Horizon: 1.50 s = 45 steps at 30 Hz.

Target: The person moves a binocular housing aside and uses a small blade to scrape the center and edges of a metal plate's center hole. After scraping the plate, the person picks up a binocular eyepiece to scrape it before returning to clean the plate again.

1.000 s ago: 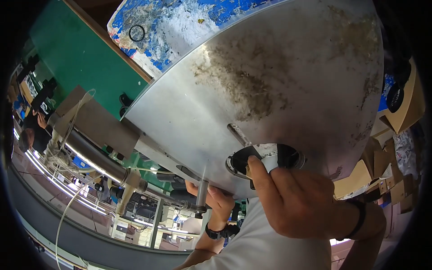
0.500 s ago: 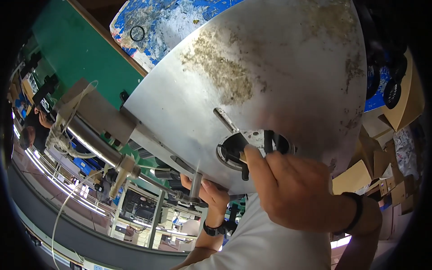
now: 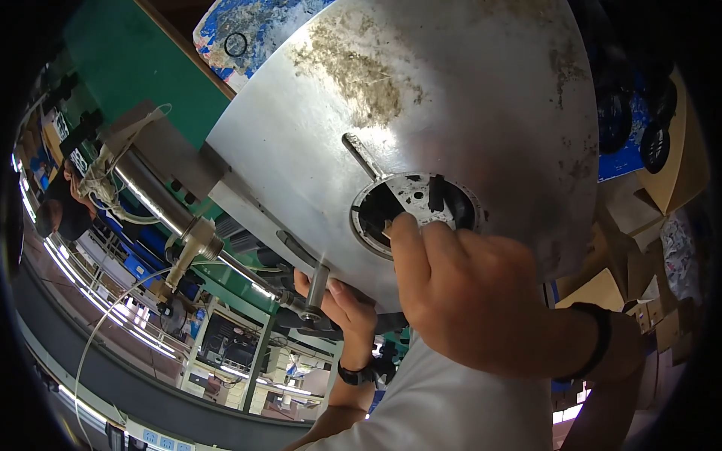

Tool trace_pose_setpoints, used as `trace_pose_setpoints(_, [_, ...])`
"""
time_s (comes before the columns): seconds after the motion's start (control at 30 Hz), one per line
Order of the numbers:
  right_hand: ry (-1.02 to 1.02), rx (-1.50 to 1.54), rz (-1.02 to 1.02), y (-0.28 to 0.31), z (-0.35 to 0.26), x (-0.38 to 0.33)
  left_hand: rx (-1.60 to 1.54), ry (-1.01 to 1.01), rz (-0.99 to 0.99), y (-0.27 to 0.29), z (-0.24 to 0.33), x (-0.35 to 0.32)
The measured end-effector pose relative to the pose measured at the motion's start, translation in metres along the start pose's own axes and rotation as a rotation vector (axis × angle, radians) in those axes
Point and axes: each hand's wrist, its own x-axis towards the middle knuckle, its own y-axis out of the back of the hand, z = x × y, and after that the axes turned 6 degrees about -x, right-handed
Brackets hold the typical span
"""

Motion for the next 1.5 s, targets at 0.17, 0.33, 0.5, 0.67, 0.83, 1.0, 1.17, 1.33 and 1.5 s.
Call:
trace_pose_setpoints(0.17, [-0.013, 0.004, 0.021, -0.002, 0.001, 0.003, 0.038, 0.013, -0.03, 0.004, 0.001, -0.002])
trace_pose_setpoints(0.33, [0.048, -0.092, 0.024, -0.002, -0.001, 0.005, 0.027, -0.012, -0.062, 0.006, -0.001, 0.0])
trace_pose_setpoints(0.5, [0.044, -0.101, -0.02, -0.007, -0.002, 0.004, -0.049, -0.047, -0.038, 0.004, -0.011, 0.0])
trace_pose_setpoints(0.67, [-0.056, -0.097, -0.178, 0.001, -0.01, 0.006, 0.106, -0.066, -0.025, 0.006, -0.018, -0.004])
trace_pose_setpoints(0.83, [-0.034, -0.068, -0.076, -0.002, 0.001, 0.005, 0.172, -0.033, -0.04, 0.002, -0.003, -0.003])
trace_pose_setpoints(1.0, [0.012, -0.149, 0.001, -0.006, 0.007, 0.004, 0.142, 0.002, -0.02, 0.0, 0.0, -0.005])
trace_pose_setpoints(1.17, [-0.037, 0.018, 0.079, -0.017, 0.007, -0.001, 0.148, 0.012, -0.025, 0.001, -0.003, -0.006])
trace_pose_setpoints(1.33, [-0.067, 0.108, 0.069, -0.008, 0.006, -0.005, 0.059, -0.021, -0.044, -0.003, -0.003, -0.002])
trace_pose_setpoints(1.5, [-0.077, 0.153, -0.017, 0.002, 0.007, -0.009, 0.016, 0.002, -0.023, -0.002, 0.0, -0.004])
